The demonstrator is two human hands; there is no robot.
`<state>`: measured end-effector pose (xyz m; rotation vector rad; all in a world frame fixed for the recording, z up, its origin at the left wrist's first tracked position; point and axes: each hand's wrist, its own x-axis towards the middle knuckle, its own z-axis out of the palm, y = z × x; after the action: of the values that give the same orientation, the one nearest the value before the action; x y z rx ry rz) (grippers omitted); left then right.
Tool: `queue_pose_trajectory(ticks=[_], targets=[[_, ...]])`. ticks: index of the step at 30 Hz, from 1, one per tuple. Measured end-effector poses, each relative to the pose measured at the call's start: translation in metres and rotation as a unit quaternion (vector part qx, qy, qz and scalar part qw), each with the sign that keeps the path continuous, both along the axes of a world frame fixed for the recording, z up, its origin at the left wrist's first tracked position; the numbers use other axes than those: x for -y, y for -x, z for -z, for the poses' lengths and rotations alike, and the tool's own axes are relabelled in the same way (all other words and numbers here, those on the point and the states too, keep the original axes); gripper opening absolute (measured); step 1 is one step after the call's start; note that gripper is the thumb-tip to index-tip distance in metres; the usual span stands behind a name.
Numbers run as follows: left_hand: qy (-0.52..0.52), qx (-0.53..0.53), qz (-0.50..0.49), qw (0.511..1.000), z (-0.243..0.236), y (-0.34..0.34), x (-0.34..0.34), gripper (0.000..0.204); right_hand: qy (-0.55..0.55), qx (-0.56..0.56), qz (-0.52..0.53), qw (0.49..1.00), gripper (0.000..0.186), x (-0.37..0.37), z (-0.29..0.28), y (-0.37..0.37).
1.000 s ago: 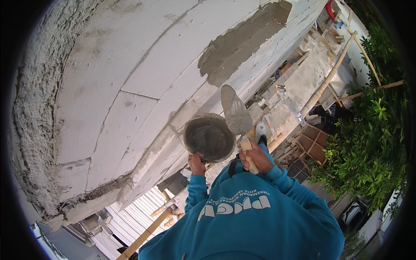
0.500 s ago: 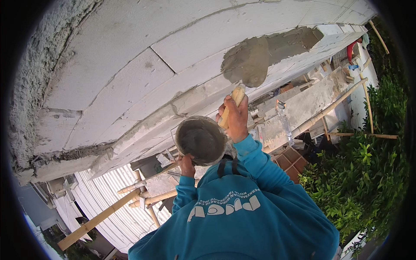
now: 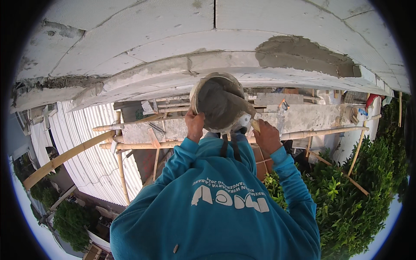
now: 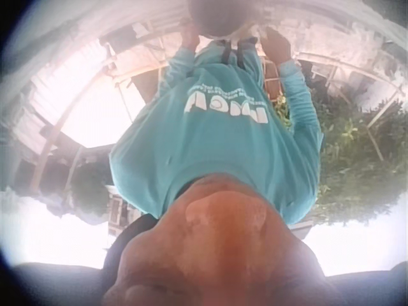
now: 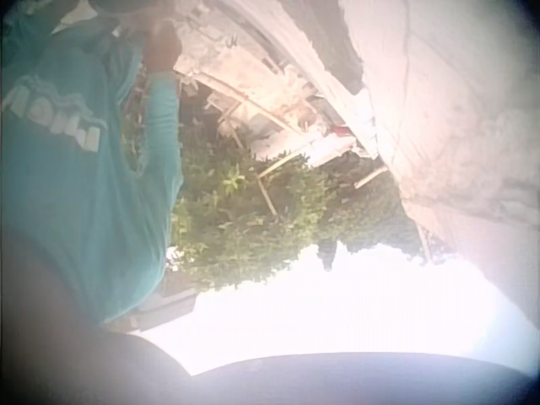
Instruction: The person scoops cement from a bucket using a trowel and applies it to a white block wall, smoothing the surface. The person then picks up a white block and places it on the scaffolding.
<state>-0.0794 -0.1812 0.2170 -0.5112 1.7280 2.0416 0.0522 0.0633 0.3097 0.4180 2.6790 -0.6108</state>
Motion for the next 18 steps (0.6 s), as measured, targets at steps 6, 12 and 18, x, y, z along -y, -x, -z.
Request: queue_pose_trajectory(ticks=[6,12,18], targets=[[0.028,-0.07,0.018,0.997,-0.031,-0.01,-0.037,0.04,0.073,0.11,-0.058,0.99,0.039,0.013,0.032,0.023],[-0.018,-0.027,0.004,0.999,-0.035,-0.012,-0.042,0.04,0.267,0.03,0.008,0.963,0.044,-0.026,0.025,-0.019],[-0.056,-0.006,-0.045,0.997,-0.033,-0.02,-0.066,0.04,0.128,-0.001,0.005,0.992,0.041,-0.065,0.019,-0.03]])
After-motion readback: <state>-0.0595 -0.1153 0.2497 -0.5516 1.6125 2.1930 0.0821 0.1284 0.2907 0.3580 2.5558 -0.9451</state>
